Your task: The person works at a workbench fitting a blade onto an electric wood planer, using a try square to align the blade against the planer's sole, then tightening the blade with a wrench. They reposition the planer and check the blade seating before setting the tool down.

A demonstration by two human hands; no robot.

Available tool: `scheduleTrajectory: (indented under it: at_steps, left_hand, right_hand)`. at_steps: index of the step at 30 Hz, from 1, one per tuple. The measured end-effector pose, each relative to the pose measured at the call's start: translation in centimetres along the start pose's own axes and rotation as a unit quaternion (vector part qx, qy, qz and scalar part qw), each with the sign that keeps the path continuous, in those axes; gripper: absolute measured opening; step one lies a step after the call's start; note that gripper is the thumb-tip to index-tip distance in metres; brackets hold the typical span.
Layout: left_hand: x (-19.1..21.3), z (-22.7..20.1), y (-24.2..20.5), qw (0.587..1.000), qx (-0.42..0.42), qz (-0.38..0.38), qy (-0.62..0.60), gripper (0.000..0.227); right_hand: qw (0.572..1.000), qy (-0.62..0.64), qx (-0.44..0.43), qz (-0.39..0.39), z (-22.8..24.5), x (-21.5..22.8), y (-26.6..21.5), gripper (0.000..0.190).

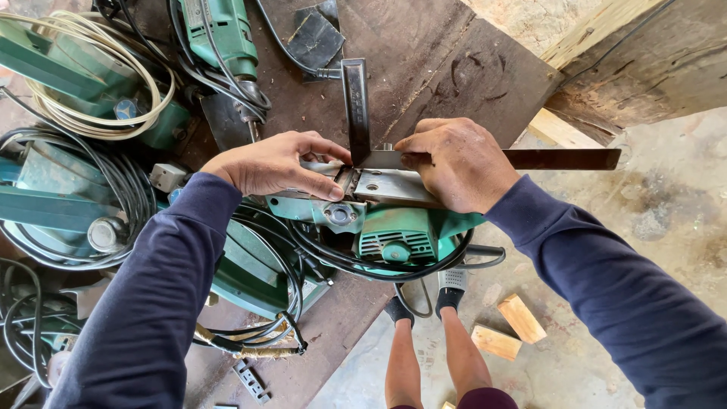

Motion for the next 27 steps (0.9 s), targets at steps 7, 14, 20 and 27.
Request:
scheduleTrajectory:
  at_steps: [7,14,20,27]
  left_hand:
    - [0.0,0.0,0.1,1.000,-0.005,0.000,0.004,0.078]
    - [0.0,-0.1,-0.1,1.000,-0.008,-0.004,0.019,0.078]
    - [-0.4,-0.9,-0.3,0.999,0.002,0.027,0.025,0.099]
    - [-0.2,-1.9,-0.6,0.995,0.025,0.026,0.094,0.119]
  right_hand:
    - [1.000,0.006,0.012,-0.003,-0.1,0.0,0.0,0.034]
    - [1.000,0.009,0.024,-0.012,-0.4,-0.1,-0.4,0.032]
    - [0.999,0.003,0.048,-0.017,-1.1,-0.6,-0.6,0.023]
    - [0.998,0.007,0.059,-0.006,-0.8,-0.9,-0.3,0.023]
Point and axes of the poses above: each hand's wrist, its own y-axis towards the middle knuckle, its own x-axis out of the back of the hand, z = x × y, the point moved 6 cm from there along y, towards the middle knuckle, and after that the axes turned 1 degree about z, right-handed, at the moved point
